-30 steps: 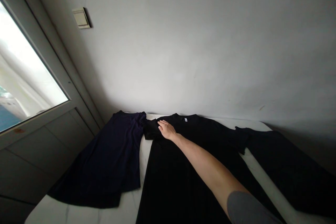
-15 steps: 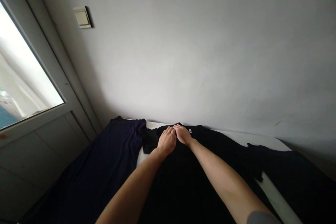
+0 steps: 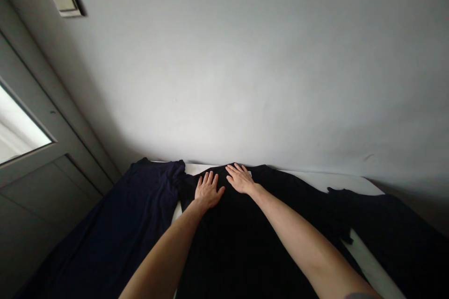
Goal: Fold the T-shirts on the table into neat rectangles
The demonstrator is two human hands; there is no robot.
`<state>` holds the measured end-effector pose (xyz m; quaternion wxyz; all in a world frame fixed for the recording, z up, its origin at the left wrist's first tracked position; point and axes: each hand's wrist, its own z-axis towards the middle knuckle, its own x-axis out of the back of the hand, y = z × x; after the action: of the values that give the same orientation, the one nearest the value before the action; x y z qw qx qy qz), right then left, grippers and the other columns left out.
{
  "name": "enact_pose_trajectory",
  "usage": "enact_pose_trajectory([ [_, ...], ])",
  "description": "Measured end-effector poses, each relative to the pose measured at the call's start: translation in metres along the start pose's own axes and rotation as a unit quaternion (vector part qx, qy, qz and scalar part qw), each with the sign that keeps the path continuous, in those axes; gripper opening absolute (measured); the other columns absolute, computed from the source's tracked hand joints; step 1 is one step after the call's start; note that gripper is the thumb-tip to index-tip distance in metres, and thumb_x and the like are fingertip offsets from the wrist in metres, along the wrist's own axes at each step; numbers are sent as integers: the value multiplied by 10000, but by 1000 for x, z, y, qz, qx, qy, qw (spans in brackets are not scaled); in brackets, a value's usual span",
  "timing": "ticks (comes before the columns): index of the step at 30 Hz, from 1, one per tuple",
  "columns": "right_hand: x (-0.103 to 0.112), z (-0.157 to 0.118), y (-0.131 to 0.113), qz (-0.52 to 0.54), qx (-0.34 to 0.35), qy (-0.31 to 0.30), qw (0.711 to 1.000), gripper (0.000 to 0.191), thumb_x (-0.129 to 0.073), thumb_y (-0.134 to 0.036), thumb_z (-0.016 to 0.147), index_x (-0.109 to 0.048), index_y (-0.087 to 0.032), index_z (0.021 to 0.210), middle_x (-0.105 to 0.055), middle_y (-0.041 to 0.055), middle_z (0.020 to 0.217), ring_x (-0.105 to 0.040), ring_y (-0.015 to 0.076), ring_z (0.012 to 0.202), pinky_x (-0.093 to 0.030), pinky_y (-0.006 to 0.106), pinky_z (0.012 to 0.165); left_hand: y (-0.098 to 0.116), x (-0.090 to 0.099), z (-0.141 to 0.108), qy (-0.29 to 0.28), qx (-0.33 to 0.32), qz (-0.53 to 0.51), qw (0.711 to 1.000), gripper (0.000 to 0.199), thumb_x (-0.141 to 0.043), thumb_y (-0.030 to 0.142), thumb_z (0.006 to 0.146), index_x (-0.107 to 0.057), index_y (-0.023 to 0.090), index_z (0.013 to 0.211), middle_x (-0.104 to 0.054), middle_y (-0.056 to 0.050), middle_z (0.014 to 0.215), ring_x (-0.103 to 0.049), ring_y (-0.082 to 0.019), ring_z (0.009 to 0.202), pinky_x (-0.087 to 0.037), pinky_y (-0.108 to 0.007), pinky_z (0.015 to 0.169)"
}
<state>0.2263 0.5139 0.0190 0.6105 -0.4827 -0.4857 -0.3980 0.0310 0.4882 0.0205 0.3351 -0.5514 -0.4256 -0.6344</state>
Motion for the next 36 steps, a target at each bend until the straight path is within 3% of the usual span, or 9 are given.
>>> enact_pose_trajectory([
  [3,9,-6,-5,2,12,5,1000,520,-396,-381,1017,-420,-275,1526,-382,28,1609,-238,260,1515,-142,521,1225,5,3,3,-9,20,17,1000,706,-330,578,985,-369,151,1546,-258,-157,1649,-209,-322,1531,-181,-560,1220],
  [7,17,-32,3,6,19,74,997,526,-392,-369,1022,-417,-228,1527,-377,66,1610,-255,232,1510,-173,478,1227,19,2,15,49,8,44,998,634,-311,491,1005,-404,134,1521,-299,-175,1632,-218,-324,1528,-178,-604,1205],
  [10,21,-68,34,-10,-24,93,995,532,-366,-349,1026,-410,-193,1532,-363,87,1615,-270,231,1506,-188,461,1224,26,-1,24,58,-50,43,996,615,-305,456,1013,-359,161,1549,-274,-128,1651,-184,-298,1540,-150,-573,1226],
  [15,30,-115,109,-50,-166,20,985,596,-318,-422,1033,-366,-135,1553,-312,136,1629,-233,276,1520,-189,479,1217,20,-4,32,-13,-8,33,999,678,-274,536,1011,-325,151,1567,-251,-146,1654,-174,-325,1539,-159,-591,1217],
  [18,33,-122,131,-45,-200,-15,979,632,-283,-470,1034,-312,-151,1579,-270,122,1647,-231,272,1522,-182,466,1220,17,-1,33,-14,-9,37,999,684,-265,541,1011,-306,156,1575,-239,-138,1659,-161,-314,1543,-143,-590,1220],
  [25,23,-120,121,-48,-173,5,984,717,-271,-562,1016,-256,-140,1596,-209,131,1665,-146,281,1542,-100,491,1228,29,0,34,8,-5,55,998,606,-276,420,1020,-322,166,1568,-235,-134,1663,-170,-312,1541,-150,-609,1212],
  [31,35,-119,115,-15,-198,-44,979,710,-260,-546,1020,-220,-147,1606,-171,115,1674,-123,267,1547,-102,475,1235,30,4,40,-37,30,36,998,700,-244,545,1014,-292,133,1578,-214,-175,1660,-152,-335,1542,-155,-605,1211],
  [34,45,-131,98,-13,-186,-29,982,706,-267,-514,1022,-206,-120,1604,-170,137,1671,-118,281,1547,-141,501,1227,46,13,26,-20,23,50,998,658,-243,488,1026,-327,111,1559,-243,-190,1647,-178,-342,1536,-172,-652,1190],
  [36,44,-150,74,-20,-147,0,989,717,-260,-521,1022,-216,-98,1599,-176,158,1666,-126,295,1545,-156,517,1222,64,13,1,20,-28,59,998,635,-250,459,1032,-346,102,1548,-265,-182,1642,-189,-327,1535,-170,-641,1199],
])
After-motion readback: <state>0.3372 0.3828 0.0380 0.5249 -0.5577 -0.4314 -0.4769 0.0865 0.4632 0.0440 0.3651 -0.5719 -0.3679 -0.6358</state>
